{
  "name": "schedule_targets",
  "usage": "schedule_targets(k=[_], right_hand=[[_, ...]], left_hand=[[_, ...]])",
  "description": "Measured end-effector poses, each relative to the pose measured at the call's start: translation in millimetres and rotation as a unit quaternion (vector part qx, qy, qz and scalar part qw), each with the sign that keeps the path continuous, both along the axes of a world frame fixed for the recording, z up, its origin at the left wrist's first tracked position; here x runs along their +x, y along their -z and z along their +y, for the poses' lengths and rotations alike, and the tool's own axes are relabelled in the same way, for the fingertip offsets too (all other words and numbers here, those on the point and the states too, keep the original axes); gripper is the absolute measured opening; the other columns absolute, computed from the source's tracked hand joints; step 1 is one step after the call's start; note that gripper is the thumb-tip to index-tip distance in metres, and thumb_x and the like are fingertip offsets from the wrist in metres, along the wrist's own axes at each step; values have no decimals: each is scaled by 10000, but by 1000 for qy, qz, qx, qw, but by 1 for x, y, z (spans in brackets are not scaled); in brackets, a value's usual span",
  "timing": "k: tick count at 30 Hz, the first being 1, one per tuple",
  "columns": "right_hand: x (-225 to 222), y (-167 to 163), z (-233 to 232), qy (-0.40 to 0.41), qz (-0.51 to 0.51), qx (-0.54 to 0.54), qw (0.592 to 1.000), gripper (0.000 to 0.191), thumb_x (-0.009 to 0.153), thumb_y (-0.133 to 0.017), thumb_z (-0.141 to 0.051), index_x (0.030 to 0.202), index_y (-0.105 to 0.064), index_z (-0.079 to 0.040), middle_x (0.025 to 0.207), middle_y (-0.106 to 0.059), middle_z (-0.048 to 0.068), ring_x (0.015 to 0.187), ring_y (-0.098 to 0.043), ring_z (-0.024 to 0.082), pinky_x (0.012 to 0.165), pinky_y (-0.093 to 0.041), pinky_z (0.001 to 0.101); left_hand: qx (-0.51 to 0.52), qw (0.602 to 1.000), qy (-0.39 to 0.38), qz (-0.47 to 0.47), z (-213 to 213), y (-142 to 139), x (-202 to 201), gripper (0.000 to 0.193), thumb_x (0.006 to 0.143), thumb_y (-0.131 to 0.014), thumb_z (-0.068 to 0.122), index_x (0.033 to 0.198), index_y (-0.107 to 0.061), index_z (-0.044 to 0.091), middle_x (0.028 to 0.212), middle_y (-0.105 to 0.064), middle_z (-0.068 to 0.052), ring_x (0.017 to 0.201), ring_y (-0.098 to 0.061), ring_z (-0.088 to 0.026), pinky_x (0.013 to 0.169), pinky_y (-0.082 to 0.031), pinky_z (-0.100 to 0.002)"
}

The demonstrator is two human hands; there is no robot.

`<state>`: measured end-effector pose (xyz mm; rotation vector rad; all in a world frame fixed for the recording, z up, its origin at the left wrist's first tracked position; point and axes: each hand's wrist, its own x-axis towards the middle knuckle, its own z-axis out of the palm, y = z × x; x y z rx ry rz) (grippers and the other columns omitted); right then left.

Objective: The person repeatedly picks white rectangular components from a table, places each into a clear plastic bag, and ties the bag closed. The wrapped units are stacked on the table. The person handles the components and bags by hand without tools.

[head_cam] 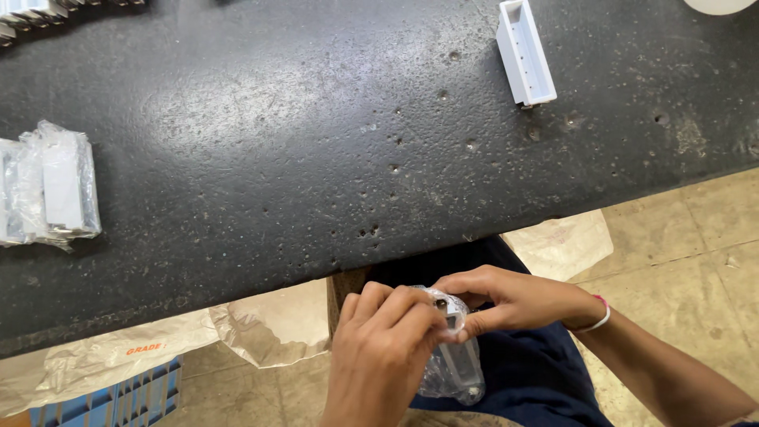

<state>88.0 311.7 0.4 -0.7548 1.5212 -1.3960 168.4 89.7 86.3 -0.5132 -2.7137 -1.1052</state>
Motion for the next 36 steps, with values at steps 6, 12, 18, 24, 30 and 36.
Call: schedule_targets(k=[6, 12, 18, 24, 30, 36], right_hand=[[-1, -7, -1, 7, 56, 14, 998, 508, 905, -753, -372, 1294, -671, -56, 1050, -737, 38, 956, -698, 138, 817, -562, 312], [2, -10, -3, 1, 27, 28, 999, 467, 900, -756, -341, 1266, -700, -56, 993, -715, 38, 904, -647, 137, 774, -522, 294], [2, -3, -4, -20, 48, 33, 998, 429, 883, -777, -327, 1176, -682, -28, 929, -684, 57, 836, -621, 143, 725, -508, 295], [4, -2, -2, -17, 26, -4, 1000, 385, 938, -771, -320, 1111, -660, 5, 964, -679, 73, 898, -646, 141, 793, -543, 308], [2, -11, -7, -21, 2, 8, 1000, 493, 909, -738, -319, 1307, -639, -45, 1029, -729, 62, 907, -665, 136, 781, -533, 312], [3, -13, -8, -3, 7, 15, 1000, 418, 956, -694, -289, 1304, -675, -59, 1169, -747, 69, 1100, -685, 155, 956, -538, 330]], left_hand=[[68, 991, -42, -104, 4, 9, 4, 184, 880, -785, 250, 856, -702, 88, 779, -715, -19, 702, -674, -208, 649, -472, -375], [158, 967, -152, -129, -6, -11, -4, 79, 897, -741, 149, 900, -716, 74, 804, -718, -44, 730, -689, -202, 615, -569, -334], [75, 995, 67, 26, -10, -20, -29, 287, 781, -677, 33, 1066, -710, 24, 1024, -709, -115, 1000, -668, -304, 870, -496, -401], [26, 978, 140, -155, -4, -2, -52, 106, 837, -728, 44, 880, -785, 123, 847, -695, -42, 808, -691, -211, 747, -522, -357], [128, 979, 62, -148, -18, 3, -48, 99, 809, -753, 30, 899, -757, 71, 873, -684, -40, 747, -700, -167, 624, -542, -284], [222, 956, -77, -179, -28, 8, -38, 160, 859, -753, 90, 1013, -743, 48, 956, -707, -43, 842, -734, -136, 719, -600, -262]])
